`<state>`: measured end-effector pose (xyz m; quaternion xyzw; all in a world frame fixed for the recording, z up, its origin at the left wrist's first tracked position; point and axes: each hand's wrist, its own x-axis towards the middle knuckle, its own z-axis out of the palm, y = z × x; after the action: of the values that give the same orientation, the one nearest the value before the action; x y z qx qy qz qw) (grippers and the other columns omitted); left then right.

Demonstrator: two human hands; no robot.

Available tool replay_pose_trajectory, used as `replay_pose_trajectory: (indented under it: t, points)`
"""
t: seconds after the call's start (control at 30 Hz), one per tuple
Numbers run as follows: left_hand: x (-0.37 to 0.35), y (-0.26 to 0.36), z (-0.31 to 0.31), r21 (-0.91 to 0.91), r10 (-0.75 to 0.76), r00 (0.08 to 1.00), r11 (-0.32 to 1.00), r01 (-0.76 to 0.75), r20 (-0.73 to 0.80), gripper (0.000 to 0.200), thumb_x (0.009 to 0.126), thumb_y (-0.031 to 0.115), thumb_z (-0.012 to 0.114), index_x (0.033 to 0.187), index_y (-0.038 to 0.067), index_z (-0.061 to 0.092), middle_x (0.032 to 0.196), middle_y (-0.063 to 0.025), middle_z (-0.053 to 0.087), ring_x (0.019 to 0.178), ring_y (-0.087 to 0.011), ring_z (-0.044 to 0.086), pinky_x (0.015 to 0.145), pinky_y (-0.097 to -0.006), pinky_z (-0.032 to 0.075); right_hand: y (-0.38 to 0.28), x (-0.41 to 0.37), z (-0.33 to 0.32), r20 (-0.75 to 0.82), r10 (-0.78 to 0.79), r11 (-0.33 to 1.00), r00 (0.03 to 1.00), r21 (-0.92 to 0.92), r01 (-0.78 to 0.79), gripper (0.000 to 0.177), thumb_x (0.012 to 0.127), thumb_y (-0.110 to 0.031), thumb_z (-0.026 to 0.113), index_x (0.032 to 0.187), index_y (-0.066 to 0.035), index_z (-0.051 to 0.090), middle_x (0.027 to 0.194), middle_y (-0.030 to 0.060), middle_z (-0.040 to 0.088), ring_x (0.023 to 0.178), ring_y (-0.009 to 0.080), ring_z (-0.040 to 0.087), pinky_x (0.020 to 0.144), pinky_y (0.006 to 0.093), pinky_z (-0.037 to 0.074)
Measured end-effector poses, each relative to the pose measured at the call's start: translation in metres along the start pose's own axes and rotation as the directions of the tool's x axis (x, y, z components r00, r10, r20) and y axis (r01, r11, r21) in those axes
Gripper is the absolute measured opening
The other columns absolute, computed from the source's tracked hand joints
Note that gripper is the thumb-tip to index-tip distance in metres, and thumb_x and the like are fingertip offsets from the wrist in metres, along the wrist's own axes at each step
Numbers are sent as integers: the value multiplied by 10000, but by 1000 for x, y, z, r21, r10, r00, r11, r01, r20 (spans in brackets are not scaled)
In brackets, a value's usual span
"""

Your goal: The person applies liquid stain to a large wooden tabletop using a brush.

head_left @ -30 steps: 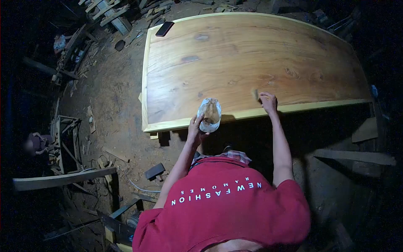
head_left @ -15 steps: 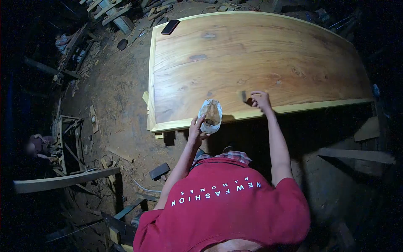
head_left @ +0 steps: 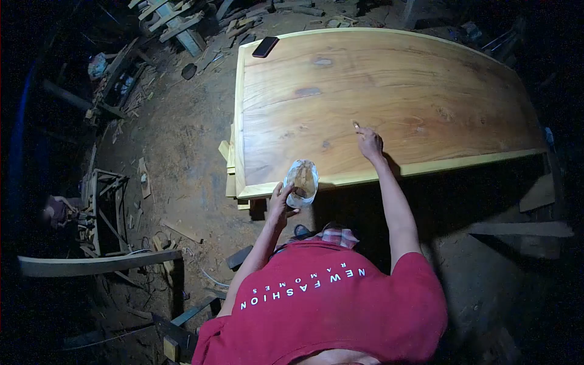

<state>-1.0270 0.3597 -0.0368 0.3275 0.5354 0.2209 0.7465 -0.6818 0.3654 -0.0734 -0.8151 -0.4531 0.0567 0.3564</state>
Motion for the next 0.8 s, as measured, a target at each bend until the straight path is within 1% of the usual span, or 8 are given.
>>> replay_pose_trajectory:
  t: [0.1, 0.17, 0.27, 0.33, 0.43, 0.5, 0.7, 0.8]
  points:
    - [-4, 1, -14, -11, 3, 1000, 1000, -3, -30, 771, 719, 445, 629, 1325, 161, 247, 1253, -109, 401, 1036, -260, 461, 643, -392, 460, 29, 16, 6, 136, 84, 966, 987, 231, -114, 221, 708, -218, 587, 881, -89, 634, 808, 129, 628, 764, 298, 598, 632, 374, 459]
    - [-1, -2, -21, -46, 5, 1000, 999, -6, -17, 761, 723, 439, 625, 1323, 157, 252, 1258, -109, 396, 1071, -265, 434, 649, -410, 460, 32, 25, -20, 236, 416, 713, 878, 514, -476, 212, 709, -129, 606, 903, -48, 633, 708, 74, 606, 474, 153, 570, 378, 235, 429]
    - [9, 0, -21, -87, -16, 1000, 996, 13, -27, 731, 727, 432, 622, 1314, 174, 271, 1248, -100, 403, 1112, -267, 391, 651, -426, 458, 64, 43, -42, 194, 449, 742, 872, 462, -485, 202, 727, -125, 575, 899, -35, 632, 709, 84, 613, 486, 143, 573, 383, 233, 429]
    - [12, 4, -19, -108, -24, 1000, 994, 24, 0, 691, 725, 434, 624, 1290, 193, 306, 1250, -88, 399, 1102, -266, 399, 646, -416, 455, 97, 53, -30, -100, 179, 982, 979, 76, -171, 213, 753, -145, 533, 926, -65, 626, 738, 125, 628, 554, 224, 602, 462, 301, 465]
    - [28, 9, -12, -116, -34, 998, 992, 39, 50, 642, 729, 434, 622, 1259, 206, 341, 1241, -65, 408, 1073, -258, 424, 644, -407, 449, 76, 48, -25, -179, 133, 964, 975, -203, -169, 241, 742, -184, 458, 886, -107, 636, 780, 176, 607, 740, 328, 590, 616, 402, 449]
    - [25, 22, 1, -113, -27, 999, 993, 31, 35, 633, 729, 437, 621, 1251, 205, 348, 1231, -54, 414, 1065, -253, 430, 644, -406, 446, 41, 41, -20, -55, 189, 962, 980, -193, -196, 252, 759, -200, 432, 877, -123, 641, 792, 176, 605, 758, 363, 574, 646, 413, 453]
    - [44, 41, 39, -106, 5, 999, 994, 0, 50, 614, 737, 458, 606, 1238, 209, 353, 1162, -27, 448, 1046, -218, 447, 645, -406, 433, 13, 44, -3, 76, -203, 977, 976, -46, 207, 222, 752, -194, 515, 888, -63, 632, 744, 175, 618, 642, 327, 597, 580, 396, 472]
    - [49, 42, 46, -124, -3, 999, 992, 7, 33, 595, 742, 466, 596, 1223, 204, 366, 1160, -26, 447, 1042, -210, 449, 678, -421, 417, 20, 72, -29, 340, 279, 834, 898, 378, -403, 199, 720, -177, 615, 880, -65, 650, 692, 47, 614, 463, 85, 544, 427, 245, 440]
